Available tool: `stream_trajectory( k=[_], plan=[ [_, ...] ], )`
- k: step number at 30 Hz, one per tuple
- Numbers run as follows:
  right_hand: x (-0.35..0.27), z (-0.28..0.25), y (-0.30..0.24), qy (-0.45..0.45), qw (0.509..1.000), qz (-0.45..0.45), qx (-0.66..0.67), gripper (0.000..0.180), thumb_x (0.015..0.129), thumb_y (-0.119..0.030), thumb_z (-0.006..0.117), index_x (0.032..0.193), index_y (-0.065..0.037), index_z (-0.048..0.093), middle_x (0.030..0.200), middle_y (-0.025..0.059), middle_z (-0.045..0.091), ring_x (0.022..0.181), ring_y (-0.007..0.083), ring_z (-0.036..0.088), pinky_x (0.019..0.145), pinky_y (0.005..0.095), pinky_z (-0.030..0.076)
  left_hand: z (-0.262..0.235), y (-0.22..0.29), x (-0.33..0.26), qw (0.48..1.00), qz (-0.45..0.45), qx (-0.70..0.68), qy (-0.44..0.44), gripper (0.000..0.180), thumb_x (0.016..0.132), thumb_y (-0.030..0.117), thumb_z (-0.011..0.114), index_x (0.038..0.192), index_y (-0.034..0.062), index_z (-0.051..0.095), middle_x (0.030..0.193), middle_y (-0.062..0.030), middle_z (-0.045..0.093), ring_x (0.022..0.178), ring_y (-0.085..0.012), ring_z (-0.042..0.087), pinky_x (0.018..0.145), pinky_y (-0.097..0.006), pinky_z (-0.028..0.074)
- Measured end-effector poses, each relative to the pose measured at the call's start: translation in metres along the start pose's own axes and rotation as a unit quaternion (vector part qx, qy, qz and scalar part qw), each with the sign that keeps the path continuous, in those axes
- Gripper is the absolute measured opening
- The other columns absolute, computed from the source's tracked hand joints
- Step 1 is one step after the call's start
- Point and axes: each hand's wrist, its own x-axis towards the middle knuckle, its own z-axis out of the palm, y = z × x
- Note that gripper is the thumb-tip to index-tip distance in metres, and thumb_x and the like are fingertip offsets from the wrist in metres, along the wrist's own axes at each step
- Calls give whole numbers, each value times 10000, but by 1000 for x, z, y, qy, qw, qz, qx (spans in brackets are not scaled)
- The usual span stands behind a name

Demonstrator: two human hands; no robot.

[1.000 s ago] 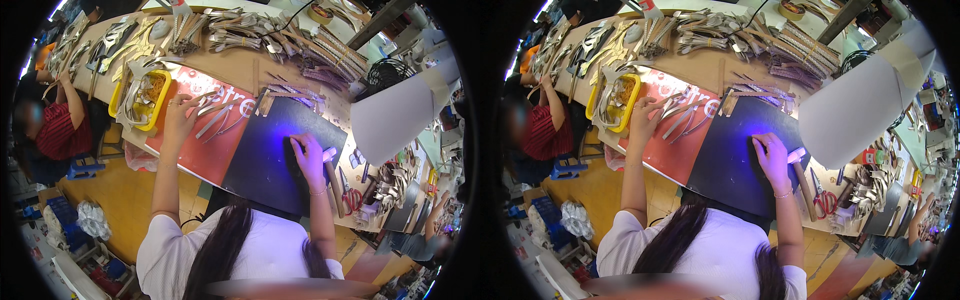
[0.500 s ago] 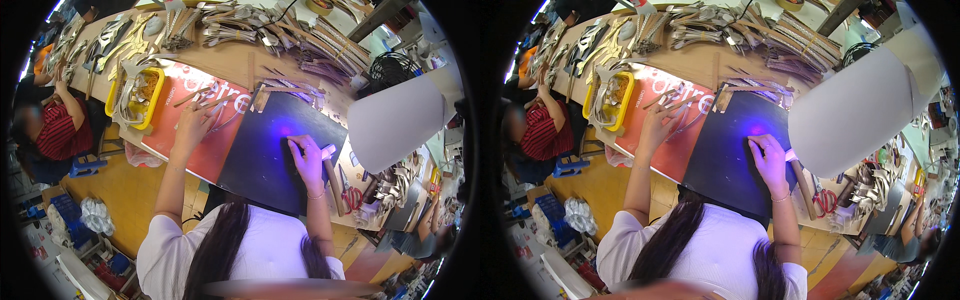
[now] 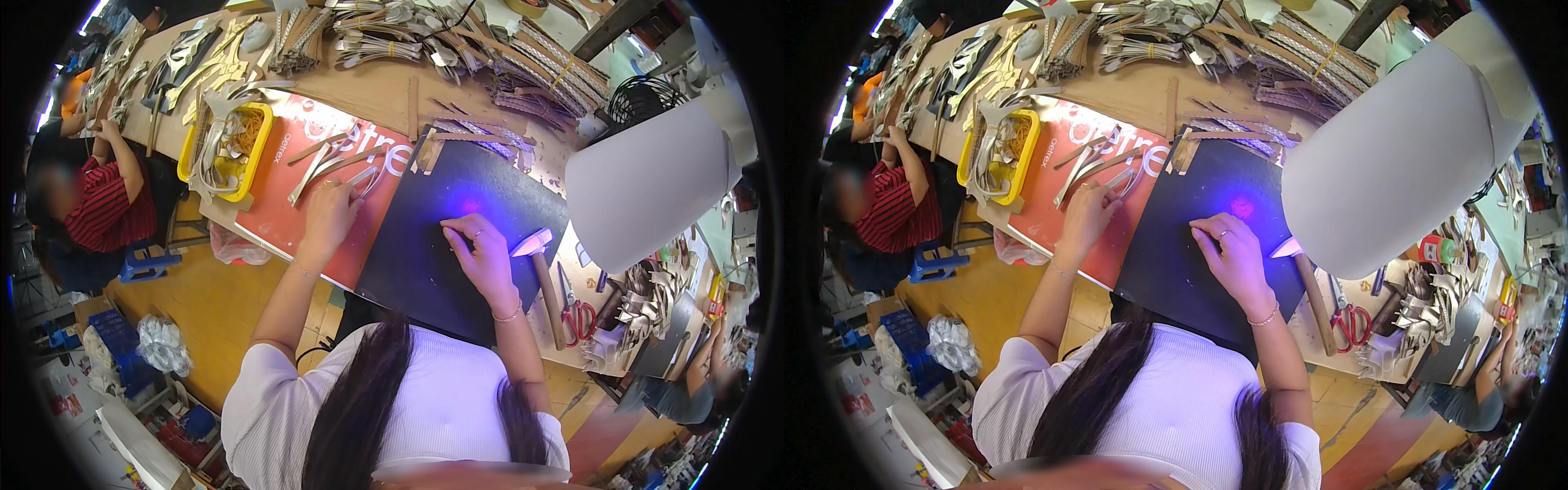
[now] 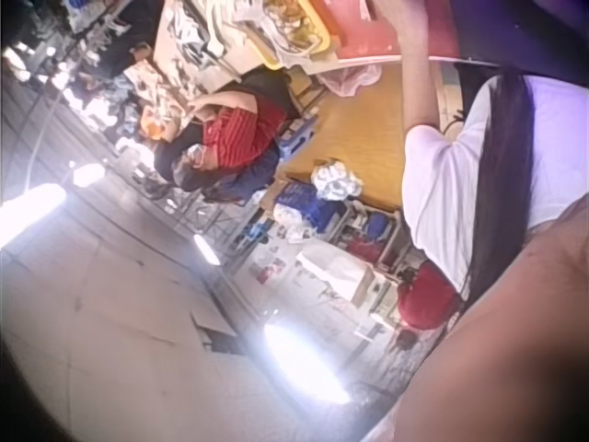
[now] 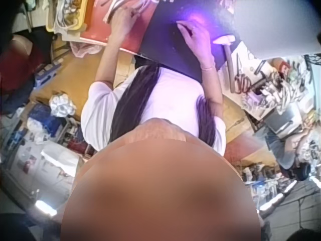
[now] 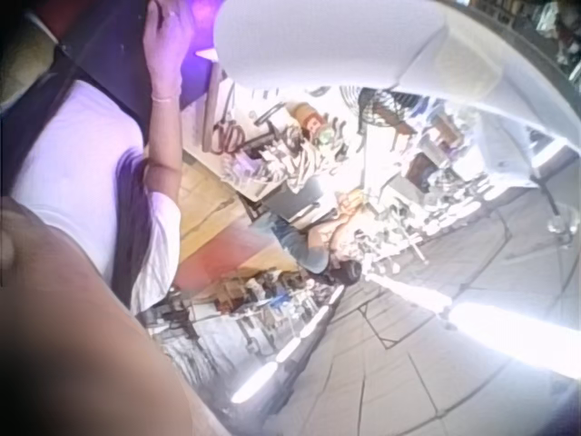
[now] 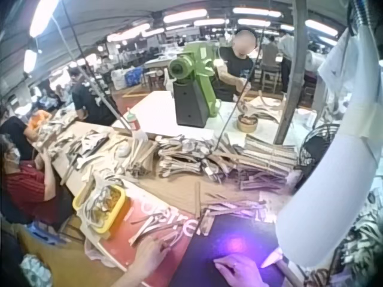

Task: The person applies glue to small flat pieces and assembles them on a work surface. They repeatedly pick up pieces, apply adhesive, and press them together, occasionally using a UV light to cure the glue.

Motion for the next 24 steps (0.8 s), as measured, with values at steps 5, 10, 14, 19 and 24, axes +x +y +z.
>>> stream_trajectory(
  k=[5, 10, 14, 19, 24],
  plan=[
    [1, 0, -4, 5, 1000, 1, 27, 109, 885, -50, 661, 980, -14, 700, 822, 87, 640, 703, 194, 615, 664, 295, 481, -15, -3, 8, 945, -127, -271, -129, 161, 823, 173, 753, 821, 31, 679, 737, -45, 630, 659, -152, 601, 598, -283, 466],
    [-2, 1, -8, -4, 995, 61, 72, 112, 883, -65, 666, 980, -20, 701, 827, 100, 649, 746, 226, 635, 688, 303, 494, -26, -1, 30, 823, -194, -481, -232, 184, 875, 224, 732, 837, 62, 655, 734, 9, 631, 602, -65, 570, 547, -202, 449],
    [-6, 0, -8, 7, 995, 65, 73, 120, 885, -69, 668, 989, -21, 703, 826, 88, 648, 740, 199, 628, 680, 292, 485, -25, 7, 39, 823, -180, -476, -253, 185, 874, 227, 734, 836, 70, 645, 754, -1, 638, 611, -67, 577, 542, -201, 455],
    [-7, 7, 0, 8, 986, 110, 125, 142, 907, -110, 661, 1006, -17, 704, 850, 66, 666, 750, 144, 633, 680, 272, 486, -24, 15, 39, 803, -145, -518, -255, 192, 864, 225, 746, 842, 55, 659, 786, -28, 677, 629, -81, 610, 532, -214, 473],
    [9, 20, 6, -6, 918, 244, 313, 266, 961, -189, 630, 1117, 26, 644, 921, 69, 665, 790, 133, 638, 693, 243, 510, -17, 35, 28, 776, -127, -540, -301, 162, 858, 189, 742, 891, 57, 654, 812, -38, 686, 626, -89, 622, 533, -217, 484]
  ],
)
